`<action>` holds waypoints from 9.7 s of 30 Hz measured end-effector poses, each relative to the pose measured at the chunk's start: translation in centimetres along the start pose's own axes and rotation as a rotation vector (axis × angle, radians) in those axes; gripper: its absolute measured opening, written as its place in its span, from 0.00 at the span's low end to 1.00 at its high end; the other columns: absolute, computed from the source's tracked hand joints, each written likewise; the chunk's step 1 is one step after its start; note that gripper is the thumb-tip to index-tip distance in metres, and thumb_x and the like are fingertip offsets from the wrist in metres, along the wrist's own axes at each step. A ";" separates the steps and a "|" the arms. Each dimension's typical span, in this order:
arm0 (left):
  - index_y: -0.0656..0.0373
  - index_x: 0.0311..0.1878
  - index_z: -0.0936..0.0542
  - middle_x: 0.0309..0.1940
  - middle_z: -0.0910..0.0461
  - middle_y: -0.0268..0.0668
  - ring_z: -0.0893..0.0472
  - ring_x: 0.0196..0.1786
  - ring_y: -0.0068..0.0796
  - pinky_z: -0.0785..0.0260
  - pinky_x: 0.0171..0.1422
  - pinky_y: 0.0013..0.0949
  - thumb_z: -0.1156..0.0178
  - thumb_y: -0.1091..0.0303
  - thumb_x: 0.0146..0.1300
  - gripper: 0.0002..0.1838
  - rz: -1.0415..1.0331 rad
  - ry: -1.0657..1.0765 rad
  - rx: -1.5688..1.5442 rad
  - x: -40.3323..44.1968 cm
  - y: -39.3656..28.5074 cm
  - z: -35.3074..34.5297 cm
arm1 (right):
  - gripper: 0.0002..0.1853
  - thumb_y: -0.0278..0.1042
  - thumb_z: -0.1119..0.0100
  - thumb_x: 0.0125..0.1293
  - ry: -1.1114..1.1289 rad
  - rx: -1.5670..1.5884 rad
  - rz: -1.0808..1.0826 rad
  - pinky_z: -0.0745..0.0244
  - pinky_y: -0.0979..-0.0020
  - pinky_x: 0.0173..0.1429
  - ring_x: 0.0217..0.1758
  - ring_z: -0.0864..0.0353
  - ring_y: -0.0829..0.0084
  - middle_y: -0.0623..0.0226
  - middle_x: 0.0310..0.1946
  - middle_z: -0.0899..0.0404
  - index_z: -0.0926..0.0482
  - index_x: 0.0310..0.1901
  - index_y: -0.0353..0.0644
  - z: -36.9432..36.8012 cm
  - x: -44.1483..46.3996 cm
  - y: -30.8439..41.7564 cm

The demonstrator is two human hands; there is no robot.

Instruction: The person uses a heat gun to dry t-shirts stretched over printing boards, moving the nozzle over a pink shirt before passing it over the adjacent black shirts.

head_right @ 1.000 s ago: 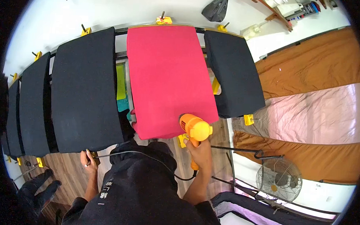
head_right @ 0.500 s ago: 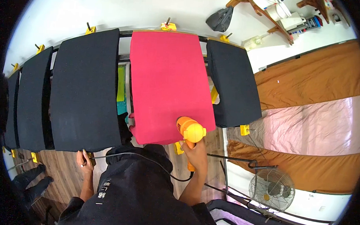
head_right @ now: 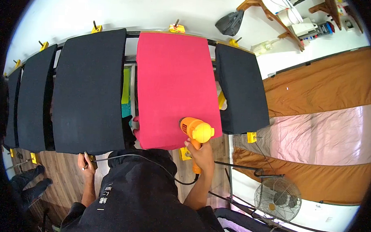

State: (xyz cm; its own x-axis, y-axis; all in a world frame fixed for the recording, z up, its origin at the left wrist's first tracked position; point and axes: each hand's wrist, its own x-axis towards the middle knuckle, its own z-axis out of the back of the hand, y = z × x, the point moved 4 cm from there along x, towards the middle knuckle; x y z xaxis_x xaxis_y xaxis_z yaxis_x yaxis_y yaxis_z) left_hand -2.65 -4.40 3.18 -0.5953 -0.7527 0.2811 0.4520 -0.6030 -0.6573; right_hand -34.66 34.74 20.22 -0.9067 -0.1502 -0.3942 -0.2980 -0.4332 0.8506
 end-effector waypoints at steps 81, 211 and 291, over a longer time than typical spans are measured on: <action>0.62 0.30 0.29 0.26 0.31 0.42 0.30 0.31 0.44 0.37 0.40 0.44 0.45 0.73 0.73 0.12 0.003 0.011 0.084 -0.6 1.1 0.0 | 0.21 0.27 0.26 0.61 0.081 -0.039 0.116 0.19 0.74 0.34 0.36 0.16 0.77 0.63 0.42 0.15 0.21 0.54 0.33 -1.9 4.8 2.7; 0.64 0.31 0.29 0.24 0.33 0.43 0.31 0.29 0.45 0.40 0.37 0.45 0.46 0.69 0.76 0.15 0.000 -0.064 -0.042 -0.5 0.9 0.0 | 0.23 0.32 0.23 0.60 0.018 -0.161 0.096 0.23 0.65 0.58 0.51 0.16 0.68 0.60 0.48 0.15 0.20 0.55 0.33 -0.2 -3.3 -2.1; 0.65 0.27 0.29 0.25 0.31 0.43 0.31 0.32 0.45 0.40 0.38 0.46 0.48 0.69 0.77 0.17 0.005 -0.174 0.055 -0.8 -0.1 0.3 | 0.18 0.31 0.27 0.64 0.068 -0.153 0.231 0.21 0.74 0.36 0.38 0.18 0.78 0.65 0.42 0.15 0.19 0.53 0.33 -3.1 4.0 2.1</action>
State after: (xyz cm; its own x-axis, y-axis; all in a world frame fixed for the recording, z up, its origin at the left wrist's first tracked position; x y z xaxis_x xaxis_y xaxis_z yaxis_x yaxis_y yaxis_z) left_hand -2.06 -3.85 3.26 -0.4714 -0.7871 0.3979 0.4931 -0.6093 -0.6210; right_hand -38.00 30.50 19.38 -0.9217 -0.3173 -0.2231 -0.0330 -0.5089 0.8602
